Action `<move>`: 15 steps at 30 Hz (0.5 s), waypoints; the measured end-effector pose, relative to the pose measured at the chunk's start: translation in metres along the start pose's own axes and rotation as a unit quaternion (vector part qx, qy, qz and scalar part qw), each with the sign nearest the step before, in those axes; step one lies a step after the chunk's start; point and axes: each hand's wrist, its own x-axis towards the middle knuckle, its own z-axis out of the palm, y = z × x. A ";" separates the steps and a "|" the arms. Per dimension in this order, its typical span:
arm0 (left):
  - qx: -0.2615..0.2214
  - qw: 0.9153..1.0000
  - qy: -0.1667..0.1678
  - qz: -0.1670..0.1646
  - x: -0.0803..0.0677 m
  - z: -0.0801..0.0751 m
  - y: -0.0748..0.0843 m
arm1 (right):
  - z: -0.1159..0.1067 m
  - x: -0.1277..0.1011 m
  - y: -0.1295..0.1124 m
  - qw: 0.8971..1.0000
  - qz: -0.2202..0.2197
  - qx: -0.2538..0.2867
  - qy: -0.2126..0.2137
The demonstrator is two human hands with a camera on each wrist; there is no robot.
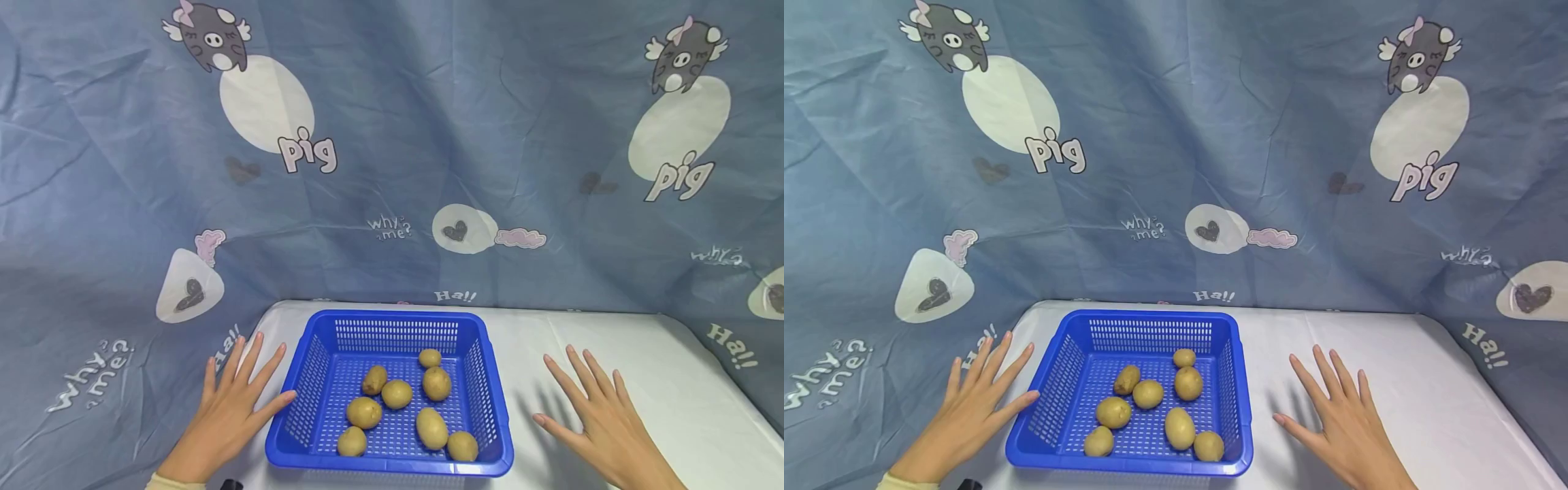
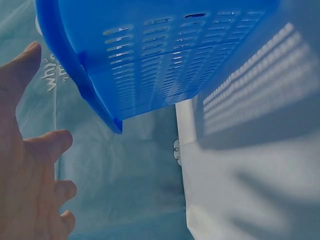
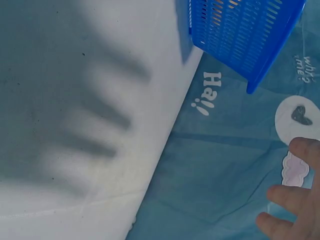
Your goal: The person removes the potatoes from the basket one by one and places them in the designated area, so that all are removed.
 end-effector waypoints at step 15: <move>-0.152 0.988 -0.032 0.010 0.014 0.003 -0.008 | -0.006 0.007 -0.008 0.999 -0.009 0.040 -0.016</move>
